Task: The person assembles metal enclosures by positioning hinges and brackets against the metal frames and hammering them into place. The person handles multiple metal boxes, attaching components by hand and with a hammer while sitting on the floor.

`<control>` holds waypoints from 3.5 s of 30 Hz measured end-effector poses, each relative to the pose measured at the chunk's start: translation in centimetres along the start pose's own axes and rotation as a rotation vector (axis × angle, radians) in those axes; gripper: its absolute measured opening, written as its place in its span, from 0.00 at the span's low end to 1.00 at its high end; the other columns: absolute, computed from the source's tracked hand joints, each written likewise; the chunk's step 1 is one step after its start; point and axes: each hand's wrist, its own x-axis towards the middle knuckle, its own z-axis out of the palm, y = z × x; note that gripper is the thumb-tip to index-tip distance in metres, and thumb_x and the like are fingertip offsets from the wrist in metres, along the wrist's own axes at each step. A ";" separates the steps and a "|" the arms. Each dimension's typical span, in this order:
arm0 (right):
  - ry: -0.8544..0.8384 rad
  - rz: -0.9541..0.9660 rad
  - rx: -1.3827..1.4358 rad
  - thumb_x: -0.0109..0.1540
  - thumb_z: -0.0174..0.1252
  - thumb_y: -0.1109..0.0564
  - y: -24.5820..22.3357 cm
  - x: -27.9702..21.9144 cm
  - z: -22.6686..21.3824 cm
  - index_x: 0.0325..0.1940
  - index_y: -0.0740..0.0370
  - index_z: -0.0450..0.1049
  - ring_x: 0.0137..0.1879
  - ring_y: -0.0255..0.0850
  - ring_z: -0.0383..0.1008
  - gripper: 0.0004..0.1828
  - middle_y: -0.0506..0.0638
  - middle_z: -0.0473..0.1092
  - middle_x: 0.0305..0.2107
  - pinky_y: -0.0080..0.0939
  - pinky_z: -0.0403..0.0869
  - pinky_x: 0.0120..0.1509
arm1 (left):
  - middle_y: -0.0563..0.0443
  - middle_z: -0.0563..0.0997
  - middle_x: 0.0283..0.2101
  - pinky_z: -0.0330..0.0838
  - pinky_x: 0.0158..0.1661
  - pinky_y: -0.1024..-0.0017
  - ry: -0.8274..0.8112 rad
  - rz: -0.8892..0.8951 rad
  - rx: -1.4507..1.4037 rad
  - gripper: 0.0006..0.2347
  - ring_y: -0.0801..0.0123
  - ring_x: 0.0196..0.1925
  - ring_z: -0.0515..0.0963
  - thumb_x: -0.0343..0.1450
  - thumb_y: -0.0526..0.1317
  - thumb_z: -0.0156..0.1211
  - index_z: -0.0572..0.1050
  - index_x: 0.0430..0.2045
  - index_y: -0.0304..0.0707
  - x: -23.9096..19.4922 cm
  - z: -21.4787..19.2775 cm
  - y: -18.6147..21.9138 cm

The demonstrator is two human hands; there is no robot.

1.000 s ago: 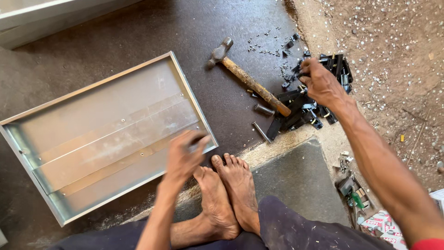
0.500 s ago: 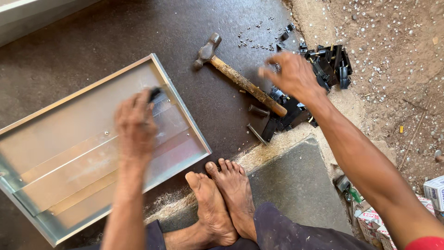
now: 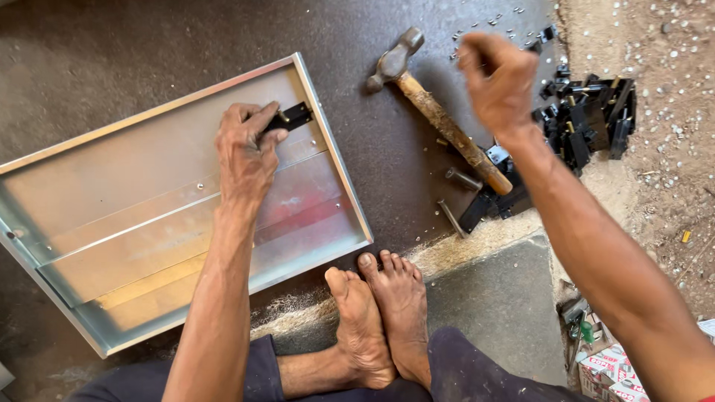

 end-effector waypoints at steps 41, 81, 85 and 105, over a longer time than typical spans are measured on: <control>-0.016 -0.214 -0.618 0.62 0.62 0.44 -8.2 -7.3 -2.0 0.49 0.68 0.73 0.44 0.51 0.73 0.25 0.60 0.72 0.36 0.48 0.73 0.48 | 0.47 0.79 0.38 0.74 0.44 0.63 0.113 0.118 -0.021 0.11 0.58 0.44 0.75 0.63 0.33 0.78 0.85 0.36 0.38 2.7 3.7 0.9; -0.126 0.389 0.382 0.74 0.47 0.38 -6.5 -12.2 -4.4 0.28 0.60 0.63 0.22 0.28 0.56 0.28 0.40 0.59 0.17 0.33 0.57 0.25 | 0.44 0.77 0.47 0.68 0.58 0.54 -0.163 0.577 0.357 0.13 0.52 0.54 0.75 0.68 0.30 0.59 0.76 0.47 0.40 -3.2 9.5 5.8; -0.131 0.345 0.284 0.73 0.43 0.36 -4.2 -14.0 -5.1 0.27 0.57 0.63 0.18 0.26 0.58 0.28 0.39 0.60 0.15 0.31 0.60 0.18 | 0.44 0.77 0.54 0.69 0.57 0.57 -0.733 0.826 0.364 0.10 0.58 0.56 0.74 0.65 0.36 0.56 0.77 0.38 0.40 -9.1 17.9 12.6; -0.335 0.579 0.311 0.68 0.44 0.32 -5.2 -18.9 -3.0 0.22 0.55 0.64 0.17 0.30 0.56 0.30 0.41 0.60 0.14 0.34 0.58 0.16 | 0.51 0.86 0.35 0.78 0.37 0.74 0.051 0.233 -0.331 0.05 0.72 0.36 0.83 0.75 0.28 0.63 0.80 0.43 0.37 6.6 5.3 1.8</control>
